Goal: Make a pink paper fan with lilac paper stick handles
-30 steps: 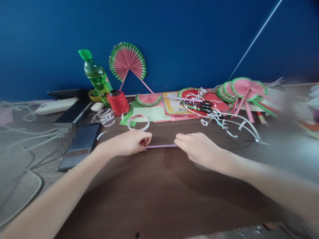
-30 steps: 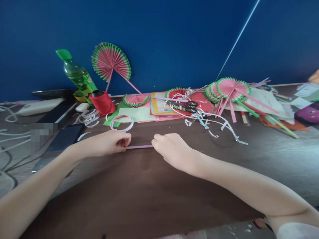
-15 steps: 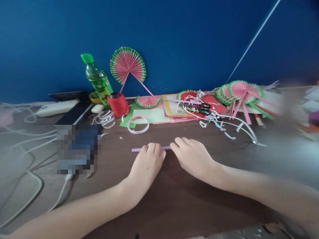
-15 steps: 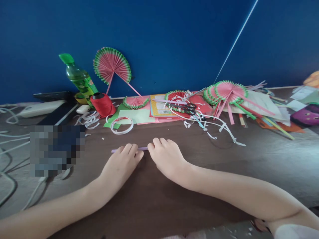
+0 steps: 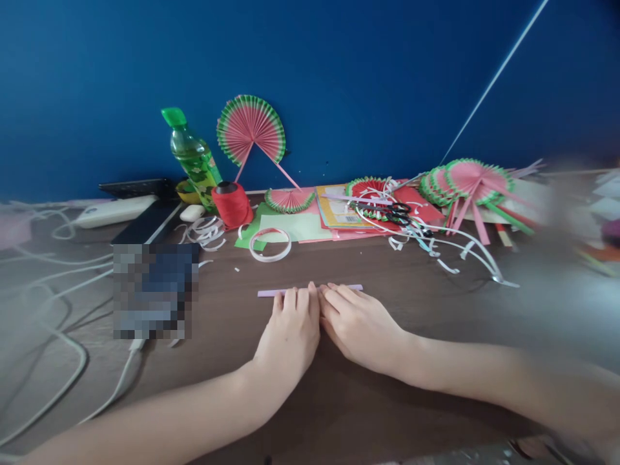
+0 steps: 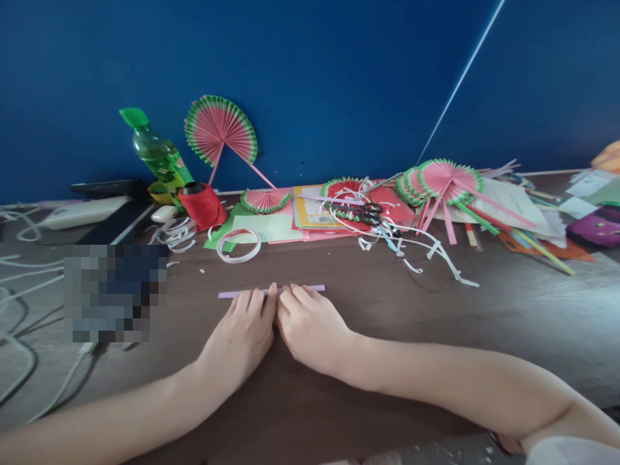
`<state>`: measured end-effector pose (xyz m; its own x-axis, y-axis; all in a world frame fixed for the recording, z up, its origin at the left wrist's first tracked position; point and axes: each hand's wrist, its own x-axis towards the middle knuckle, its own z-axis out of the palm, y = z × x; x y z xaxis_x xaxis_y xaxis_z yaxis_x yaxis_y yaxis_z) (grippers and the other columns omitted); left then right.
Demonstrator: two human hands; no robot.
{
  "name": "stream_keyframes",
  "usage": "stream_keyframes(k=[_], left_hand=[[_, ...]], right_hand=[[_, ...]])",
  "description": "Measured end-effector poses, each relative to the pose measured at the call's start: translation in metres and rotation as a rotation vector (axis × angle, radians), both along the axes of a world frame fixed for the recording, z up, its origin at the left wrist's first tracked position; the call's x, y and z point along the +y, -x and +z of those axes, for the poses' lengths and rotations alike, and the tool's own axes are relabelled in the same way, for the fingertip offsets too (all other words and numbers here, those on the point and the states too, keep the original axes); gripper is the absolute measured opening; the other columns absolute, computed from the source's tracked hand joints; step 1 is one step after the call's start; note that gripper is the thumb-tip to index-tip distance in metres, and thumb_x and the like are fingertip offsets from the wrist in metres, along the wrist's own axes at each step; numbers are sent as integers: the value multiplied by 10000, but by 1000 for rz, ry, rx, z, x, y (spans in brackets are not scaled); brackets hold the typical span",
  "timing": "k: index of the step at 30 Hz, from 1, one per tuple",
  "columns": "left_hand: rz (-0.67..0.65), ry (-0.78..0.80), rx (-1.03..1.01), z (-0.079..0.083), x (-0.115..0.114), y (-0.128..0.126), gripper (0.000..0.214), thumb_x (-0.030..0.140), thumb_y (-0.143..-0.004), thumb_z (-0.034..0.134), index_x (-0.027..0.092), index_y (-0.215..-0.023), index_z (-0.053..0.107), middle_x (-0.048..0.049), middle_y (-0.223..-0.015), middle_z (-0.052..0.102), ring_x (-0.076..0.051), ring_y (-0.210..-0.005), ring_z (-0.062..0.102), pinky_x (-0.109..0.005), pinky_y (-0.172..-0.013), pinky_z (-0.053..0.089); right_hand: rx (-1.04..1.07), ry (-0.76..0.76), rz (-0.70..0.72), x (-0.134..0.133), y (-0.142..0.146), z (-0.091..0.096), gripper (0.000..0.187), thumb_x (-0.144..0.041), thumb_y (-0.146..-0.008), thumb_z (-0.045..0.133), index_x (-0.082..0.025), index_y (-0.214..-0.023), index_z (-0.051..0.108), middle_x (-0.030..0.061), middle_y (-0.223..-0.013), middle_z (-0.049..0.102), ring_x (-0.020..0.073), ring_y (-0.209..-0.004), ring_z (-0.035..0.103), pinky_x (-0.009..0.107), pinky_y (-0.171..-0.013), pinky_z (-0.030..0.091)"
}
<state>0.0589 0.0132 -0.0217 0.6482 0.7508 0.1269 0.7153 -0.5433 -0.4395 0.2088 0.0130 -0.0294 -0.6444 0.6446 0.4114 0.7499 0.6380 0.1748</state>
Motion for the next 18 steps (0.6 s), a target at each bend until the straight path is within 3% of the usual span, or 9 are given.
stream_keyframes(k=[5, 11, 18], left_hand=[[60, 131, -24, 7, 1, 0, 469, 132, -842, 389, 16, -1293, 450, -160, -1031, 598, -253, -909, 553, -420, -793, 521], [95, 133, -67, 10, -1, 3, 477, 247, -873, 402, 85, -1321, 431, -139, -1059, 577, -274, -944, 512, -543, -837, 471], [95, 179, -93, 13, 2, 4, 490, 283, -868, 435, 90, -1318, 433, -132, -1027, 560, -279, -961, 497, -521, -833, 474]], right_hand=[[-18, 21, -11, -1, -1, 0, 344, -96, -815, 456, -24, -1120, 599, 149, -1030, 658, 225, -951, 591, 316, -805, 509], [-19, 79, -64, -1, -4, 9, 256, -121, -800, 503, -118, -1018, 637, 90, -983, 659, 186, -858, 585, 273, -664, 500], [-7, 143, -126, 1, -6, 12, 187, -144, -847, 469, -153, -918, 642, 60, -863, 639, 174, -809, 578, 261, -587, 464]])
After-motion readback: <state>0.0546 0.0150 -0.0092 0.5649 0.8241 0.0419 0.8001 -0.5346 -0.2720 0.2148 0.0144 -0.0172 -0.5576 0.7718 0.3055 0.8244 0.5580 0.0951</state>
